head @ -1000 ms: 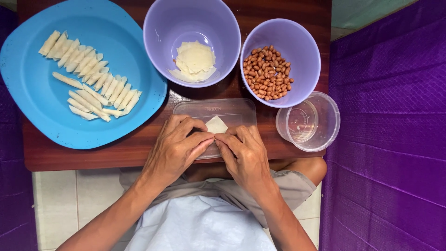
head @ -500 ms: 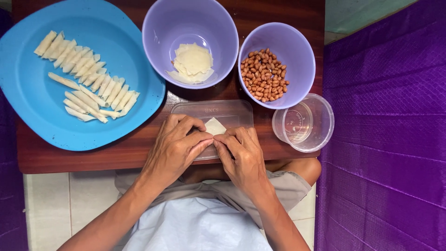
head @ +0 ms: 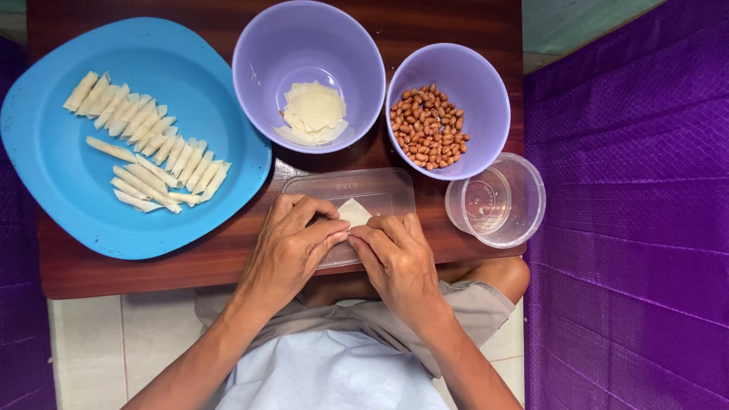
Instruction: A person manually wraps individual peanuts into small square wrappers on a wooden table.
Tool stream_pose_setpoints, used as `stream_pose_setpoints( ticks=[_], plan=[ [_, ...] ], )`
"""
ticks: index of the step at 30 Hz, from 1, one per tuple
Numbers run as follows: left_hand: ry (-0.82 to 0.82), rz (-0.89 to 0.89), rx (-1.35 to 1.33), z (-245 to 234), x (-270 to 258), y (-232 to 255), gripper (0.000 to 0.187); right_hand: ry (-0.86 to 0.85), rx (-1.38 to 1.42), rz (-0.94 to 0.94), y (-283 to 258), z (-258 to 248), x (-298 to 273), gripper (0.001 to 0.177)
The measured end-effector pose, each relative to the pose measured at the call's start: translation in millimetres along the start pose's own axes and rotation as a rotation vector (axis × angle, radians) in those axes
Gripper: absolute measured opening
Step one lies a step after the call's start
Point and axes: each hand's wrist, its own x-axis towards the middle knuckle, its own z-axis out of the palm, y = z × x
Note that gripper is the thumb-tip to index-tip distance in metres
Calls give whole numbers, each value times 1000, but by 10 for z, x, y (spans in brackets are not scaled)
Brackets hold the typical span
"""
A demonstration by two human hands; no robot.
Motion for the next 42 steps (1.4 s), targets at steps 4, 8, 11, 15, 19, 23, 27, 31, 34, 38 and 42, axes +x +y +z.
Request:
stream_pose_setpoints(
  ticks=[4,8,11,15,19,23,27,31,34,38,42],
  plan=[
    [1,5,-31,-14,-9,-21,10,-49,-25,13,-55,-73,92,2],
    [-4,-1,-31,-25,1,0,9,-142,-166,-53,-29,-100,139,5],
    [5,-5,-27,-28,4,20,8,-177,-219,-76,-16,-110,153,7],
    [24,-15,-25,-35,13,53,9,-150,-227,-93,-9,-96,150,7],
    [47,-5,4,-1,-3,5,7,-72,-185,-106,112,35,24,8],
    [45,8,39,-1,4,21,4,-26,-108,-97,158,77,-9,9],
    [54,9,54,8,14,49,3,-17,-40,-85,200,81,-19,10],
    [37,11,67,-9,24,55,4,-9,-2,-59,187,50,13,11],
    [34,3,62,-6,28,69,4,-22,-33,-82,197,41,14,5],
    [40,16,95,0,35,82,5,-52,-53,-111,207,10,74,6],
    [18,23,114,5,32,74,5,-80,-62,-150,239,-22,118,8]
  ],
)
